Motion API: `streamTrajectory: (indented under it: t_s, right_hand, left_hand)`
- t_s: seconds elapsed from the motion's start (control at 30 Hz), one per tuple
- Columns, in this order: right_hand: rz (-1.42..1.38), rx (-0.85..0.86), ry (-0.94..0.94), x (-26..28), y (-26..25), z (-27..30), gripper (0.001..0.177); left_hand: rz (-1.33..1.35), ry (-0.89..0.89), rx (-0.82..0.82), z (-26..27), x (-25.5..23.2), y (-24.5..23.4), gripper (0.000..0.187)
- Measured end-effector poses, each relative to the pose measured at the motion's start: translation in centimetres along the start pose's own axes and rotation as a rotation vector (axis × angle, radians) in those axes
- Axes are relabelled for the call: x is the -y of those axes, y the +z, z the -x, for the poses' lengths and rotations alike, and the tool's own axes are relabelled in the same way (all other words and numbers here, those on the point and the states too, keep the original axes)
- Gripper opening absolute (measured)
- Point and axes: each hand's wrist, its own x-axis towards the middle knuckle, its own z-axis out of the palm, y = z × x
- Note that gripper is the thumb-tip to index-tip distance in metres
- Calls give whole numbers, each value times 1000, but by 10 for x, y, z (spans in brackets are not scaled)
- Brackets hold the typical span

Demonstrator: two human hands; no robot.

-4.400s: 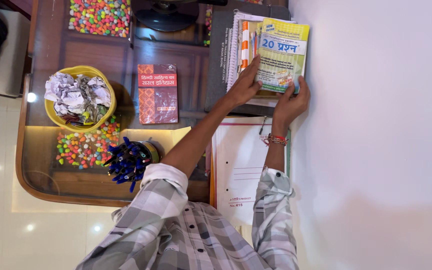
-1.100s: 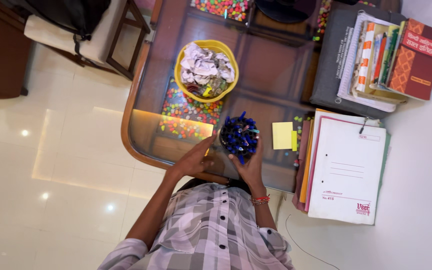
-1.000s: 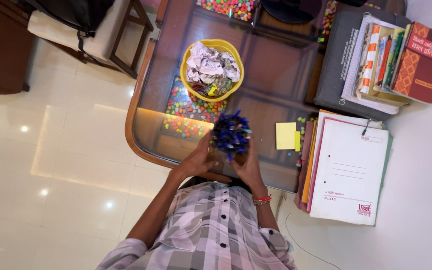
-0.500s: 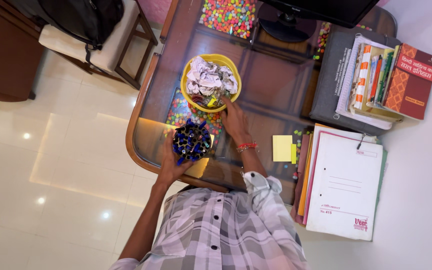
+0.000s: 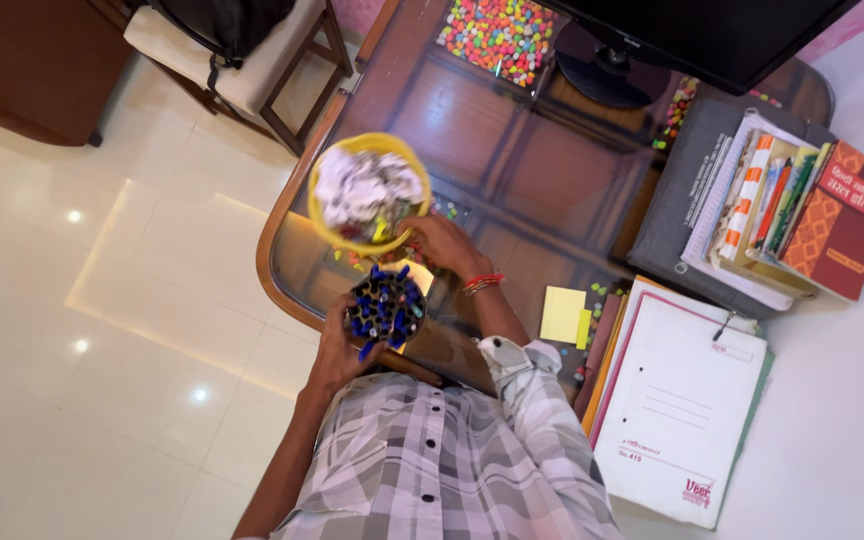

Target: The person organizes a cluttered desk by stacking papers, notebooks, and books, and placing pens into a pen holder. They also move a laptop bag and a monitor to clear space.

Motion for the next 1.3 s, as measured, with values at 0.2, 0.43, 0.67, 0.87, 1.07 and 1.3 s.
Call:
streamTrajectory:
  t_s: [0.2, 0.43, 0.67, 0.87, 1.07, 1.3]
  right_hand:
    - [-37, 167, -10, 1, 18, 7, 47]
    - [-687, -436, -74, -46, 57, 104, 36]
    - [-718, -310, 143, -41, 80, 201, 88]
    - [-676, -596, 211, -33, 61, 170, 97]
    - [-720, -758, 201, -41, 37, 103, 97]
    - [-464, -849, 240, -42, -11, -19, 96]
  left_hand:
    - [133, -158, 38, 22, -8, 13, 89]
    - [82, -69, -5, 22, 1, 32, 97]
    - [138, 40, 186, -25, -9, 55, 120]
    - [107, 136, 323, -91, -31, 79, 117]
    - [-61, 151, 410, -190, -42, 86, 109]
    - [-67, 199, 322, -318, -4, 74, 108]
